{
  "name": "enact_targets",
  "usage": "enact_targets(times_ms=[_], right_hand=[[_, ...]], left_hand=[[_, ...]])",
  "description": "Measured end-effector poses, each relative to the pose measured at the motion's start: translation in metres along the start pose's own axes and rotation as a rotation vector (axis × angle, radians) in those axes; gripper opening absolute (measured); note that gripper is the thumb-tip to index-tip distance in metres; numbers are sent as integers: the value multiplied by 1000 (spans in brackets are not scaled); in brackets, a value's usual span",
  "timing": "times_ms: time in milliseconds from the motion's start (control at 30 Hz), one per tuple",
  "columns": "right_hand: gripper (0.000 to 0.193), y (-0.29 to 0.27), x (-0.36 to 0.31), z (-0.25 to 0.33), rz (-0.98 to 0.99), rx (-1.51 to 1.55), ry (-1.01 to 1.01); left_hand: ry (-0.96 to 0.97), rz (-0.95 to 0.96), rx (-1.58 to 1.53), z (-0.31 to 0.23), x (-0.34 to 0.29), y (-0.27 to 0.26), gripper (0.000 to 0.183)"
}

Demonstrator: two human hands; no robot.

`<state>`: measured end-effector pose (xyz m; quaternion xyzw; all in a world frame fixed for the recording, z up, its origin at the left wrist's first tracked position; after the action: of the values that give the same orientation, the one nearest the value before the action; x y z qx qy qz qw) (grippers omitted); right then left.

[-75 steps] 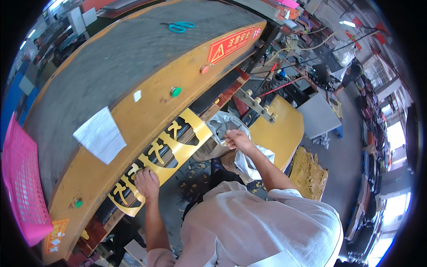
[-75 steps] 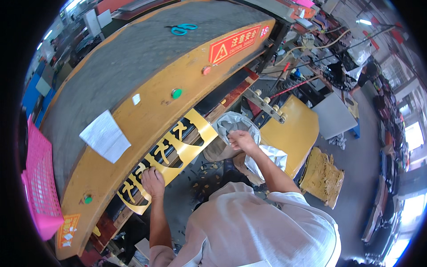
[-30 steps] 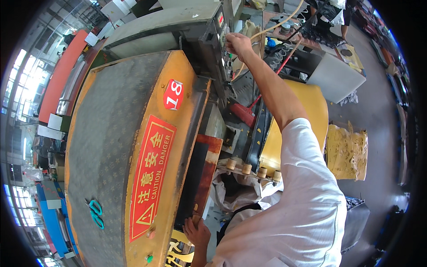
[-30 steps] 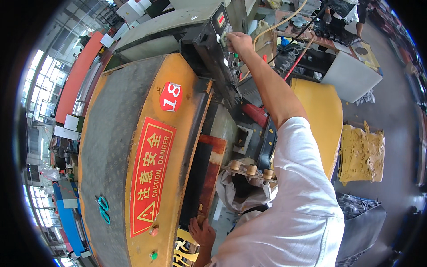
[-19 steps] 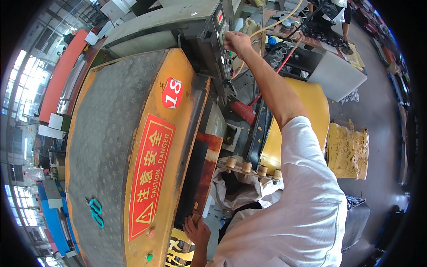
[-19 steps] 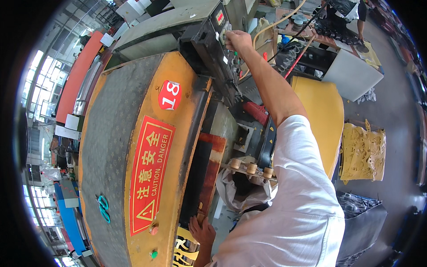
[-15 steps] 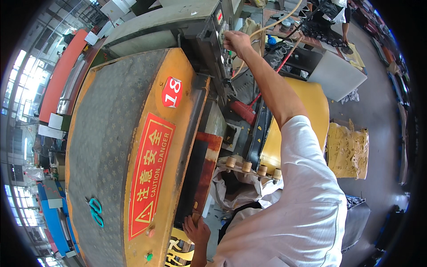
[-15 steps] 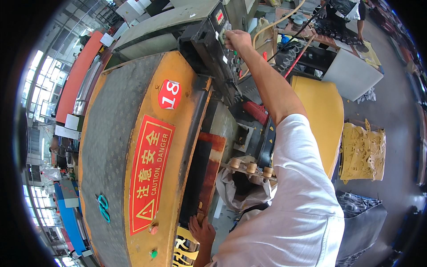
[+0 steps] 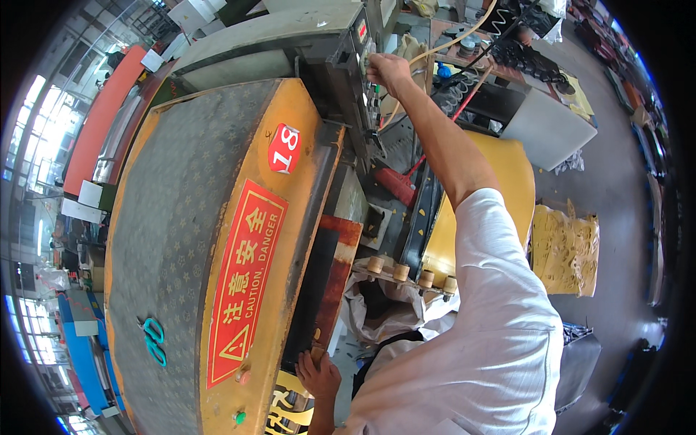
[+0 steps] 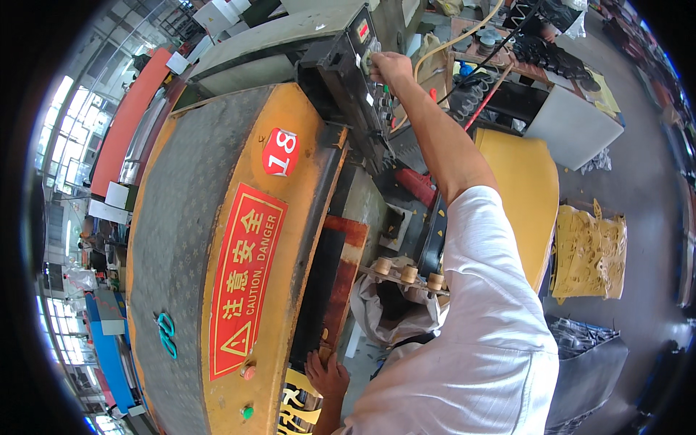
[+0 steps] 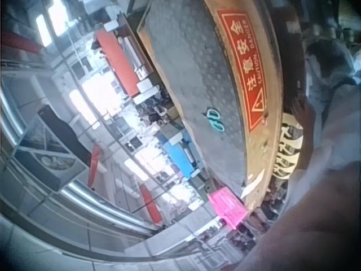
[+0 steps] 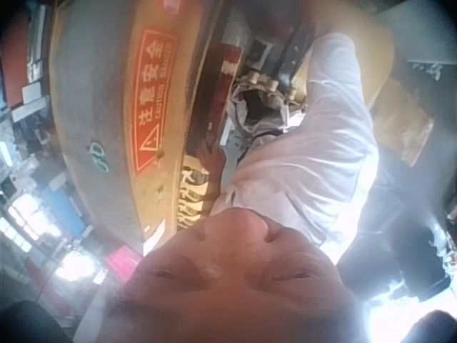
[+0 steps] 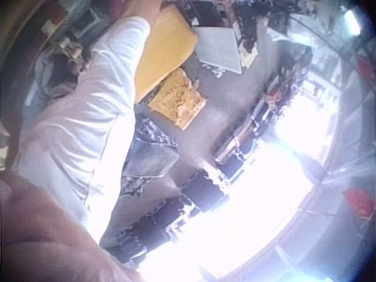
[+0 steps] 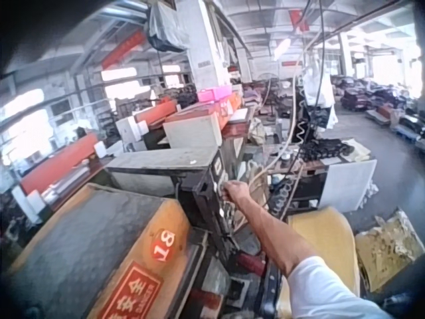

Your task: The person places a yellow sheet on a cutting machine, aligns a grey template, and operates the machine to cut shapes. They remove the cut pieces, clear debris, and repeat the process with additional sheets and templates.

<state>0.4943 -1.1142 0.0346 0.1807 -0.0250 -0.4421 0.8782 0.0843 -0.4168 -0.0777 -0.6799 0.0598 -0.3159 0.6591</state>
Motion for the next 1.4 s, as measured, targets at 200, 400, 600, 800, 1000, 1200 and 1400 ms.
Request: enact_targets(times_ms=[200,400,600,800,1000,1200,1400], right_hand=[[29,0,2,-1,6,-33,22],[27,0,1,0,3,18,-3],[28,-1,2,0,-6,1,-5],[28,1,2,-1,2,1,6],[28,0,2,0,6,-21,7],[28,1,3,1,3,-23,-3],[29,0,4,-1,-1,-10,-5]], left_hand=[[-1,-1,-8,-1,1,-1,23],[1,13,-16,0,-1,1,24],[7,10,-9,0,-2,1,27],[-1,13,-15,1,-2,1,28],[-1,5,-12,1,-2,1,29],[-3,6,-17,1,-1,0,29],[-2,6,-6,0,-1,0,28]])
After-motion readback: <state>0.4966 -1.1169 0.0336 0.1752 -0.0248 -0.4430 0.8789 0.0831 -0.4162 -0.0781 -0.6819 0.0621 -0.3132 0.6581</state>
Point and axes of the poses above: each hand's wrist, its own x-axis towards the middle knuckle, its own y-axis out of the palm, z = x × y, the point moved 10 cm from there along x, towards the middle knuckle, and after that the axes turned 8 degrees about -z, right-handed, at the moved point
